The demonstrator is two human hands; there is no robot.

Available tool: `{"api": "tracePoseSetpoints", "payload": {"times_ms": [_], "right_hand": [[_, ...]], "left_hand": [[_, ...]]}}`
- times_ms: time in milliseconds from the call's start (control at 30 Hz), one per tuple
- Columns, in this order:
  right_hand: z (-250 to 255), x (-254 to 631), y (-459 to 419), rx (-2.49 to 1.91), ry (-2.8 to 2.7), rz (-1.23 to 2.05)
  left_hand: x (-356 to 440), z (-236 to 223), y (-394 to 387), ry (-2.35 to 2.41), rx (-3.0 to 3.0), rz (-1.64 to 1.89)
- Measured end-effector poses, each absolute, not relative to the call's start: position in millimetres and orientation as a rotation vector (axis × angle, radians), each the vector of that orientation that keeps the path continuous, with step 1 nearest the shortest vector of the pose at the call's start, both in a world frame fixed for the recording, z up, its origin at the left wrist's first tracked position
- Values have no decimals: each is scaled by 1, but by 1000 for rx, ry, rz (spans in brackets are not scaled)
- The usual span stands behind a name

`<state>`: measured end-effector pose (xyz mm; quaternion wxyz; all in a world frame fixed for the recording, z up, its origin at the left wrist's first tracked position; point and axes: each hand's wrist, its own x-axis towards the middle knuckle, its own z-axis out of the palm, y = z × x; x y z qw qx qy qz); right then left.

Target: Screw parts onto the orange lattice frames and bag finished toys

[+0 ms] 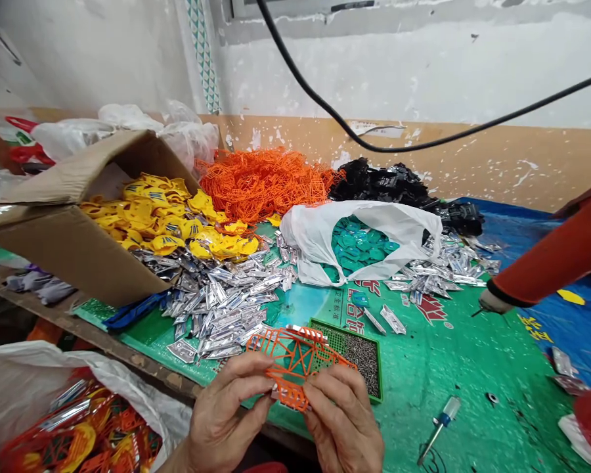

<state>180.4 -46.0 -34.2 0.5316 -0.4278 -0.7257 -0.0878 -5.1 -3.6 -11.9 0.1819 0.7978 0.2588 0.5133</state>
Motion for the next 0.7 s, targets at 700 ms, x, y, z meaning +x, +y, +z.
{"api": "tracePoseSetpoints", "payload": {"times_ms": [700], "right_hand": [[-33, 179, -48, -1081, -1769, -261]], "left_hand": [[-9, -10, 0, 616, 2409, 1318]]}}
